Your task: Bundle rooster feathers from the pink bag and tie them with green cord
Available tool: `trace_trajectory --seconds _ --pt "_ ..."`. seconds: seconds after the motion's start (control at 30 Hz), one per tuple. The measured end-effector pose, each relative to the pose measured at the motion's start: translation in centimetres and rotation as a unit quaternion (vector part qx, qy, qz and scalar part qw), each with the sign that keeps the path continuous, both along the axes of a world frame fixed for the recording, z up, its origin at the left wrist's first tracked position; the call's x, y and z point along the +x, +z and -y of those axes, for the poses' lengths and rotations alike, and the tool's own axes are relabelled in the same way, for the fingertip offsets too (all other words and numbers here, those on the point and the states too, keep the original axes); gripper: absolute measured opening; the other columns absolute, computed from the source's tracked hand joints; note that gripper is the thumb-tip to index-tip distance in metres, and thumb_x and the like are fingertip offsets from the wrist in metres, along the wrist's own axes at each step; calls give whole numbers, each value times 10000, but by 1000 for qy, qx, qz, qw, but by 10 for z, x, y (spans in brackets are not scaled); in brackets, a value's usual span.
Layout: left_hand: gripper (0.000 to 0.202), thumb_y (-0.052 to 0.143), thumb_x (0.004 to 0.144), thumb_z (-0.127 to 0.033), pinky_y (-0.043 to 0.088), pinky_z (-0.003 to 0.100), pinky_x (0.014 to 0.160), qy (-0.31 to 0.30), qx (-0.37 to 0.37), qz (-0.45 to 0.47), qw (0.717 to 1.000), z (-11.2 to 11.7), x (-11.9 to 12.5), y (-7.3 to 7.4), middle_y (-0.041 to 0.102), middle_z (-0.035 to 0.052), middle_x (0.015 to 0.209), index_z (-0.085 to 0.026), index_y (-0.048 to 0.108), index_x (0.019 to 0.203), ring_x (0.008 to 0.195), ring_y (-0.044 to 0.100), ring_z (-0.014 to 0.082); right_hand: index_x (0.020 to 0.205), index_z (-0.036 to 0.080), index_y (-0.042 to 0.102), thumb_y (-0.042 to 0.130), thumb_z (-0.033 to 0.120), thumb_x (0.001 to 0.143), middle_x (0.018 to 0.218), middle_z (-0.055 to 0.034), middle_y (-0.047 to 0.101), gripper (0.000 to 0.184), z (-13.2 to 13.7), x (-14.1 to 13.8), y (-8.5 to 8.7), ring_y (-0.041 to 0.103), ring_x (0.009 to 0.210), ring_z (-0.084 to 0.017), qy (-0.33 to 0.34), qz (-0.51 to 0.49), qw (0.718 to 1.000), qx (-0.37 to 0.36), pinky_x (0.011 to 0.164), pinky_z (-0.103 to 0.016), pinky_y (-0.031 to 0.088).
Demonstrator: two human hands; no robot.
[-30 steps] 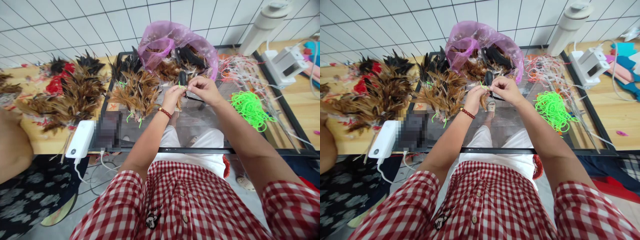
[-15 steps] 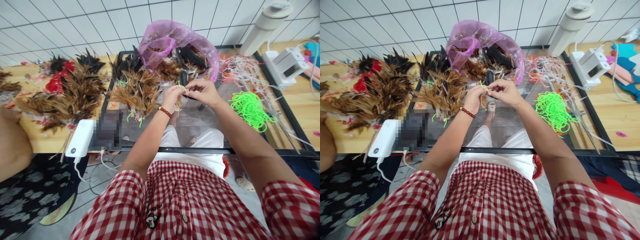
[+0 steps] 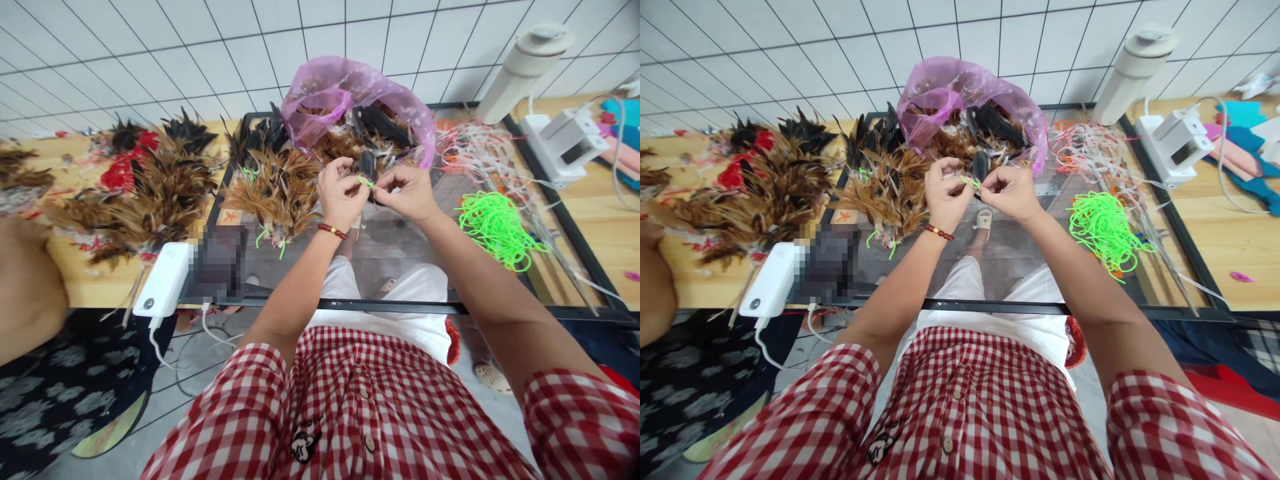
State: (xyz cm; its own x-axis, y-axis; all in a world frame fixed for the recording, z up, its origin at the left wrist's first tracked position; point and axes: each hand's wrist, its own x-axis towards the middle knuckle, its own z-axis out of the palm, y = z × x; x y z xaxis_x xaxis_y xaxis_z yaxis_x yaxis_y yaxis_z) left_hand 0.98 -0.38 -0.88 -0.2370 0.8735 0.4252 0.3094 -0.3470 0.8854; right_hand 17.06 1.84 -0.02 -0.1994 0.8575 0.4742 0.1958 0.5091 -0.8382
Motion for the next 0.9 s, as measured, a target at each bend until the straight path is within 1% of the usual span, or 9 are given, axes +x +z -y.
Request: trace_trajectory --seconds 0.1,0.23,0.33,0.4,0.47,0.53,0.67,0.8,0.9 --pt "113 786 772 -303 437 419 1113 19 30 -20 999 4 0 3 664 86 1232 -206 753 820 1273 553 261 629 184 701 858 392 648 619 -19 677 261 5 -10 -2 560 563 -125 -1 -29 999 -29 537 -266 458" --pt "168 719 851 -395 499 369 1025 -10 34 -3 999 3 0 -1 726 71 1073 -238 777 864 1128 648 223 692 177 722 858 458 657 658 -21 704 314 11 -19 -1 597 579 -132 22 -73 995 -68 548 -265 497" --pt "162 697 875 -390 518 358 985 -8 39 4 999 1 -1 -4 753 55 960 -261 786 835 1036 685 208 716 182 715 853 541 671 650 -16 703 387 13 -21 1 625 580 -132 50 -97 990 -90 573 -267 540" --pt "151 697 877 -371 523 357 974 -4 46 6 999 1 -1 -4 762 54 946 -264 791 828 1005 697 204 750 191 702 829 602 692 650 -6 702 434 12 -22 0 634 564 -122 64 -130 983 -110 579 -260 558" --pt "146 703 873 -366 526 358 975 -4 50 3 999 1 -1 -4 769 52 941 -264 793 821 992 702 204 801 202 694 831 628 682 663 8 705 463 11 -23 -2 632 543 -109 69 -160 976 -129 567 -247 563" --pt "144 709 865 -368 528 361 981 -7 49 -4 999 1 -2 -4 775 49 939 -266 794 813 989 705 204 823 204 694 850 617 663 669 13 706 470 9 -23 -3 627 531 -103 68 -166 974 -136 554 -241 564" --pt "150 704 865 -366 530 360 986 -21 52 -15 998 1 -2 -6 781 52 955 -262 795 805 983 707 201 773 187 699 855 558 679 665 -3 706 413 8 -20 -3 615 529 -103 53 -148 979 -131 528 -237 546" --pt "172 686 880 -362 533 351 961 -43 71 -16 996 2 0 -6 779 61 945 -251 792 803 951 706 196 742 188 674 850 490 668 632 7 685 357 8 -19 -1 577 502 -89 53 -167 974 -145 493 -214 493" --pt "185 680 885 -371 533 355 952 -51 74 -16 996 5 1 -3 778 65 936 -248 786 796 943 703 197 715 199 628 820 442 660 586 27 643 315 7 -20 -1 517 468 -76 59 -185 964 -179 459 -198 428"
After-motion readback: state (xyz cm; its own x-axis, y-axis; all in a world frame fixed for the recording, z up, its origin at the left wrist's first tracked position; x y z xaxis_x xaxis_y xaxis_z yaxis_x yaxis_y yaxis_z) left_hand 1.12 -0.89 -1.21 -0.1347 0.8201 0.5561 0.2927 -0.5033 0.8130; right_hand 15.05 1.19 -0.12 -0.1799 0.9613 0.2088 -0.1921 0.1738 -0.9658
